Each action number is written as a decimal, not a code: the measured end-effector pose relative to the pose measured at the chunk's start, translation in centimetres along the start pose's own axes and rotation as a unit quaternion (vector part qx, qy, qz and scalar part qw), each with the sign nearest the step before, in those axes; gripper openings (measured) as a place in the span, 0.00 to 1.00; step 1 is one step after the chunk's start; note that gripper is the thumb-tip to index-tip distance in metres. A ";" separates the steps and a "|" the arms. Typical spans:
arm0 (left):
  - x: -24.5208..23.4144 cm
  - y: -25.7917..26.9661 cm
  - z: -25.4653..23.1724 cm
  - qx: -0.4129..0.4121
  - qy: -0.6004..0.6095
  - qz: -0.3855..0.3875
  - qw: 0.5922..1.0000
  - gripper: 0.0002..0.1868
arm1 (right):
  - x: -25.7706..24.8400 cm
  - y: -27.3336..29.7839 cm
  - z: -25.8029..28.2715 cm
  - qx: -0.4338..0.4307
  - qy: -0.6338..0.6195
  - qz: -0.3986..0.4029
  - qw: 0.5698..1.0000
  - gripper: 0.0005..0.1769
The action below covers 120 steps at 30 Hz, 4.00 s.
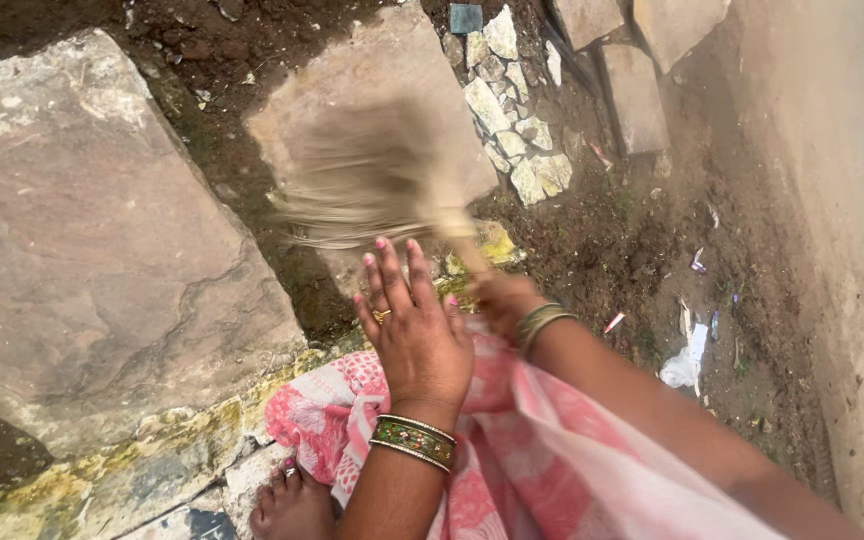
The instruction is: The person sweeps dirt, debris, and dry leaves from a stone-paved outdoor floor using a small hand broom. The person moves the broom across the surface to gather the debris into a pile and adjusts the broom to clear debris from edges and cracks.
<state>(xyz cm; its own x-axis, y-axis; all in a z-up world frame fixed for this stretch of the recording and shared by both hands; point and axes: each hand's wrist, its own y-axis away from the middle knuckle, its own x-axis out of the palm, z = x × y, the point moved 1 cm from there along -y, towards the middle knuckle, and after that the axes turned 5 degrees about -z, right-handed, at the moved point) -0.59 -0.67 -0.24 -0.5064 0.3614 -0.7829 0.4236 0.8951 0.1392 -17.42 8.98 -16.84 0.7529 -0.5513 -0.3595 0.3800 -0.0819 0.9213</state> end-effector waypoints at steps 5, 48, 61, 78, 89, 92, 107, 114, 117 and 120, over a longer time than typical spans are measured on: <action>0.0 0.9 -0.1 -0.026 0.007 0.036 0.999 0.41 | -2.6 4.1 2.2 -0.111 -0.171 -0.280 0.938 0.10; 1.1 1.8 0.7 -0.026 0.013 0.033 0.999 0.39 | 3.3 11.3 1.2 -0.157 -0.106 0.053 0.980 0.07; 1.4 1.7 0.9 -0.034 -0.001 0.027 0.999 0.37 | 3.8 8.4 5.2 -0.166 -0.245 -0.038 0.954 0.11; 1.6 2.8 0.3 -0.019 0.014 0.057 0.998 0.42 | 1.4 7.2 2.4 -0.139 -0.263 -0.039 0.954 0.08; 1.9 3.7 -0.9 0.008 0.011 0.054 0.998 0.42 | -0.6 0.9 -5.2 0.037 -0.273 0.048 0.960 0.04; 1.8 3.4 -1.9 0.017 0.005 0.053 0.998 0.42 | -2.2 -0.1 -2.5 -0.027 -0.350 -0.022 0.936 0.05; -11.2 2.9 -9.2 0.035 -0.020 0.141 0.989 0.43 | -14.5 20.7 -2.8 -0.203 -0.226 -0.111 0.946 0.11; -22.4 3.4 -13.9 0.094 -0.046 0.102 0.989 0.40 | -11.5 33.4 1.8 -0.266 -0.180 -0.007 0.947 0.15; -26.0 3.3 -16.1 0.099 -0.047 0.106 0.988 0.39 | -11.4 39.6 6.0 -0.270 -0.166 0.002 0.948 0.14; -30.1 2.6 -17.4 0.133 -0.073 0.065 0.986 0.40 | -11.4 44.3 9.9 -0.302 -0.153 0.014 0.941 0.10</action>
<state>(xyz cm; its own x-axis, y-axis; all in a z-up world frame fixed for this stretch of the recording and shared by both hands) 2.74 -4.66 34.25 -0.3294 0.4093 -0.8509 0.6690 0.7371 0.0955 -14.56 3.41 29.53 0.6127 -0.7667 -0.1919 0.6678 0.3723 0.6445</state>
